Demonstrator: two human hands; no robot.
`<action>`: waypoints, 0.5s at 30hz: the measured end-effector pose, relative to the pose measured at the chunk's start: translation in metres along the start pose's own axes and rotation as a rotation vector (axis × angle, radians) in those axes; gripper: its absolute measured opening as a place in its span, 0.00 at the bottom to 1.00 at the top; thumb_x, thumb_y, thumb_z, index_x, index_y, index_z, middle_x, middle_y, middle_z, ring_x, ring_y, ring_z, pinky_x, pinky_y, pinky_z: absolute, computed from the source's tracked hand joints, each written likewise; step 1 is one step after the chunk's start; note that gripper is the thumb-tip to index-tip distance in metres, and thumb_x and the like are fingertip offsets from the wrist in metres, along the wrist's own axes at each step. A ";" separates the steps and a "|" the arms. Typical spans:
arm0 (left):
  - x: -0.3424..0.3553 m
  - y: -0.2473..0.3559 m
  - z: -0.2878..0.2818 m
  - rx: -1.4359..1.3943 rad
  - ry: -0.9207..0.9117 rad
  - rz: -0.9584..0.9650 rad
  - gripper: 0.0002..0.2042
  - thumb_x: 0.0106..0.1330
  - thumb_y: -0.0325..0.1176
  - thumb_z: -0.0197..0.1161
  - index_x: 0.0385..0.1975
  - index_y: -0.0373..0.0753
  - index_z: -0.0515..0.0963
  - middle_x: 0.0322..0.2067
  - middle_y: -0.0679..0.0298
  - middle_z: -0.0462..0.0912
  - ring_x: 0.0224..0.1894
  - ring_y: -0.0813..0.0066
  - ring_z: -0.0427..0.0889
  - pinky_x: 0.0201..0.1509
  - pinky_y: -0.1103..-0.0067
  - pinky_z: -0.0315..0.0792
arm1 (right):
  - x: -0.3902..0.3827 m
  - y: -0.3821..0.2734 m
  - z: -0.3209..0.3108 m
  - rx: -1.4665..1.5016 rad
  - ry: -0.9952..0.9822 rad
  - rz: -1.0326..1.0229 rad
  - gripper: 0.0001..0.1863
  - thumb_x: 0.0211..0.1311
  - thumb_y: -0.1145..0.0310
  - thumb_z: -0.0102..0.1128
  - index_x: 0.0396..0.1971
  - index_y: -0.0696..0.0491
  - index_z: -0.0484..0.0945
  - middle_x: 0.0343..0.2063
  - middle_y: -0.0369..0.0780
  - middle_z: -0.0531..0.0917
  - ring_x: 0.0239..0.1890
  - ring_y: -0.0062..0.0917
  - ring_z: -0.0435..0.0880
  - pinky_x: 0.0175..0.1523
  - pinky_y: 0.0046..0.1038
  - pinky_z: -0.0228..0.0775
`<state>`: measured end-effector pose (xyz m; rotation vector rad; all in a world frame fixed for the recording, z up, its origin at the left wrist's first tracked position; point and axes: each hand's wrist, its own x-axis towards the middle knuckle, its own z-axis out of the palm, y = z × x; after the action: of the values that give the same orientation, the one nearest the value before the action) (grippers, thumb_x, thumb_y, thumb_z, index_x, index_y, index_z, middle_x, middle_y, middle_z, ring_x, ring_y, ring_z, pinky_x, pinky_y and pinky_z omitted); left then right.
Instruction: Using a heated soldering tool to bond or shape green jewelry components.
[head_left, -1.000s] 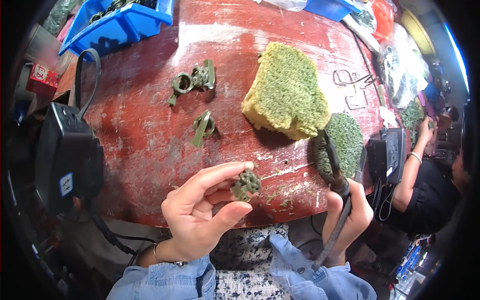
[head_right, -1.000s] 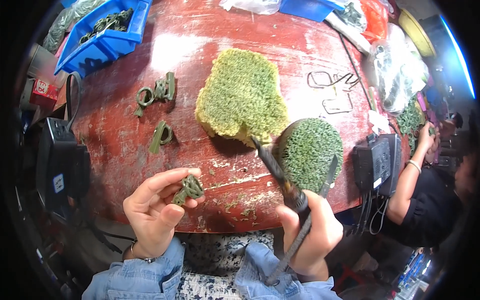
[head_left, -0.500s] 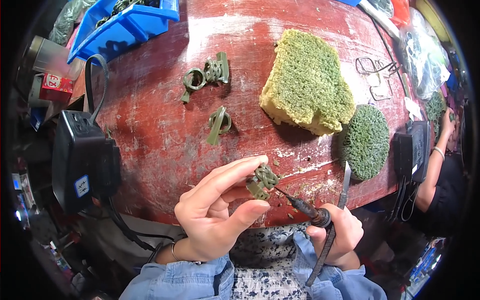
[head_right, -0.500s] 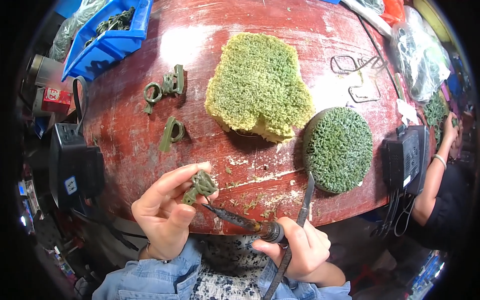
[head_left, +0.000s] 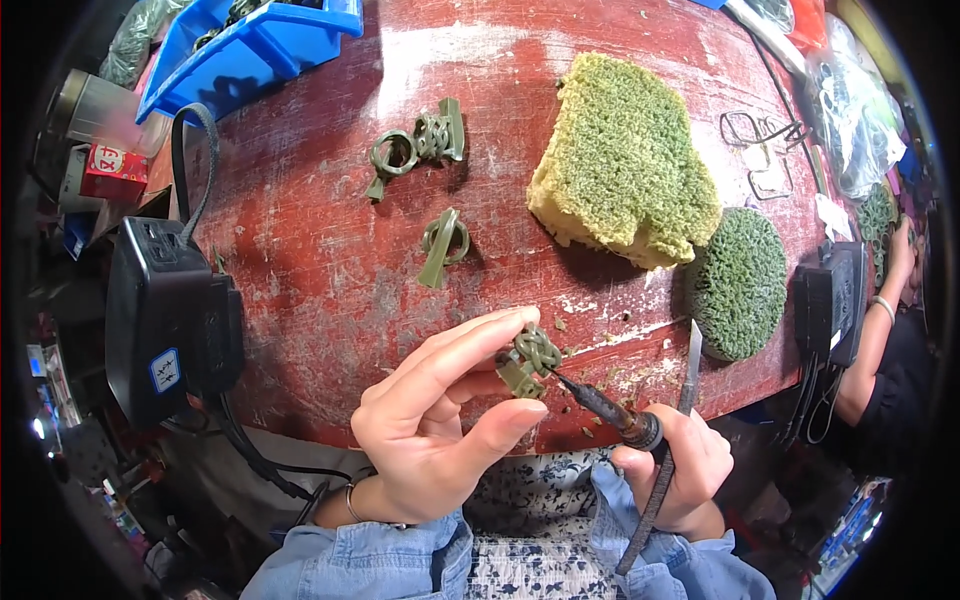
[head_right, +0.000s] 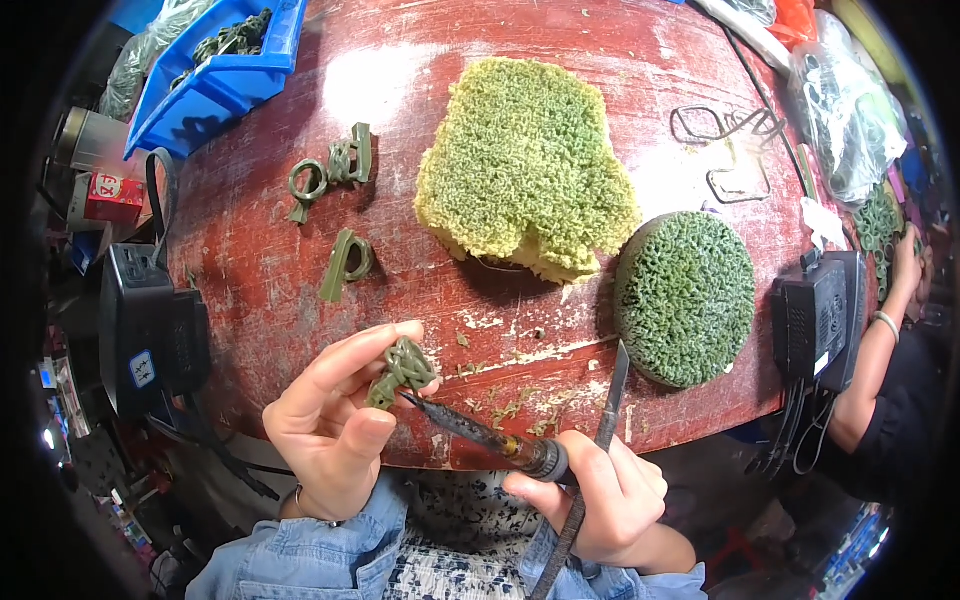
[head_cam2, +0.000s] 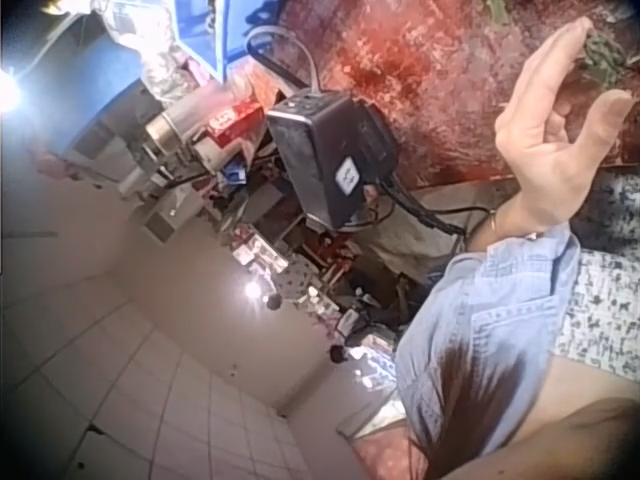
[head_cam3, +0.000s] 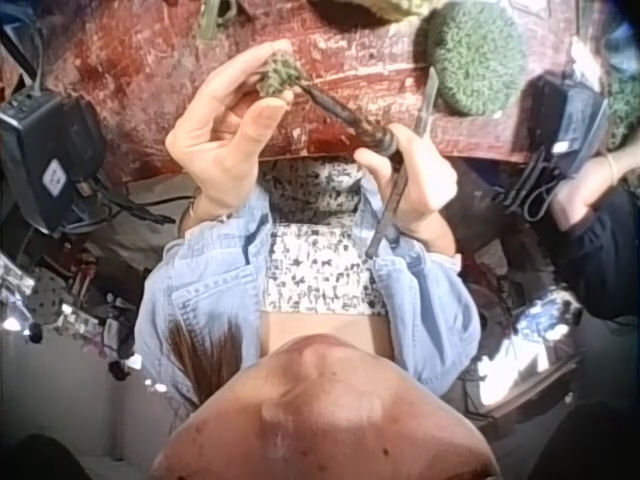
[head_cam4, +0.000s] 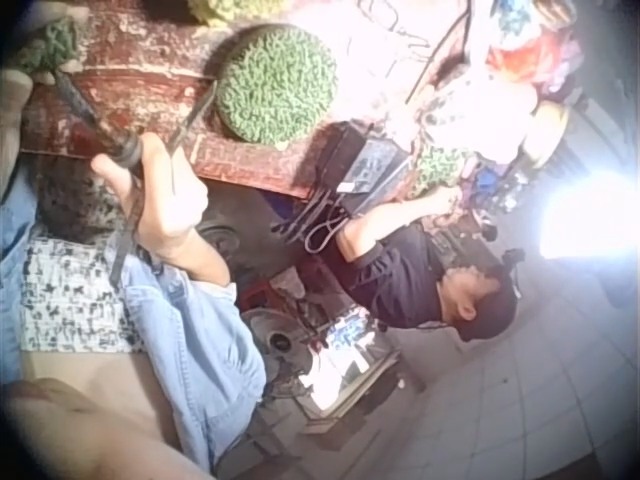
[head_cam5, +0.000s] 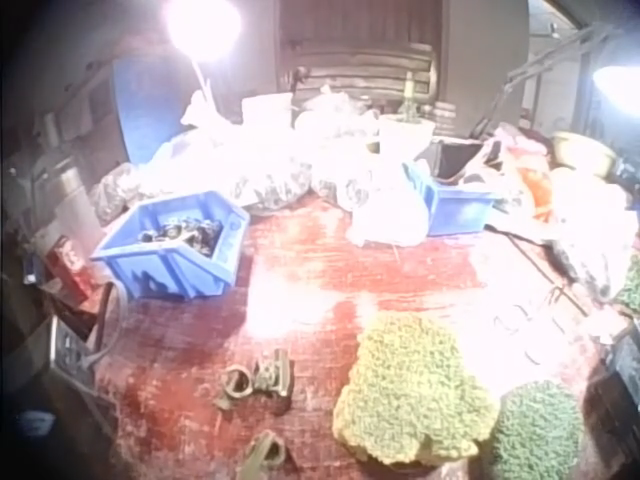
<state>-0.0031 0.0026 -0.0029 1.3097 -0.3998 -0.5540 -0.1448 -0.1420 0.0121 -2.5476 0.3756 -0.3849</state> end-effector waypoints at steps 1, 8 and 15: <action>0.000 0.001 0.000 0.001 0.001 -0.001 0.22 0.52 0.23 0.66 0.47 0.24 0.70 0.48 0.47 0.72 0.48 0.68 0.74 0.46 0.80 0.75 | 0.000 0.000 0.000 -0.007 -0.003 0.007 0.24 0.43 0.54 0.70 0.27 0.61 0.75 0.13 0.36 0.71 0.12 0.24 0.72 0.17 0.21 0.64; 0.000 0.002 0.001 0.018 0.002 -0.027 0.22 0.52 0.23 0.66 0.47 0.24 0.70 0.47 0.47 0.73 0.48 0.68 0.74 0.45 0.81 0.75 | 0.000 0.000 0.002 0.001 0.015 0.011 0.24 0.42 0.53 0.70 0.27 0.61 0.75 0.13 0.36 0.71 0.12 0.24 0.72 0.17 0.21 0.64; 0.000 0.003 0.001 0.000 0.015 -0.037 0.20 0.53 0.22 0.65 0.46 0.23 0.70 0.46 0.46 0.73 0.48 0.67 0.74 0.45 0.81 0.75 | -0.003 0.000 -0.001 0.040 0.013 0.055 0.24 0.44 0.52 0.68 0.28 0.59 0.75 0.13 0.36 0.73 0.13 0.24 0.74 0.17 0.22 0.65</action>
<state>-0.0037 0.0022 0.0004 1.3224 -0.3643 -0.5751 -0.1478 -0.1412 0.0126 -2.4918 0.4372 -0.3850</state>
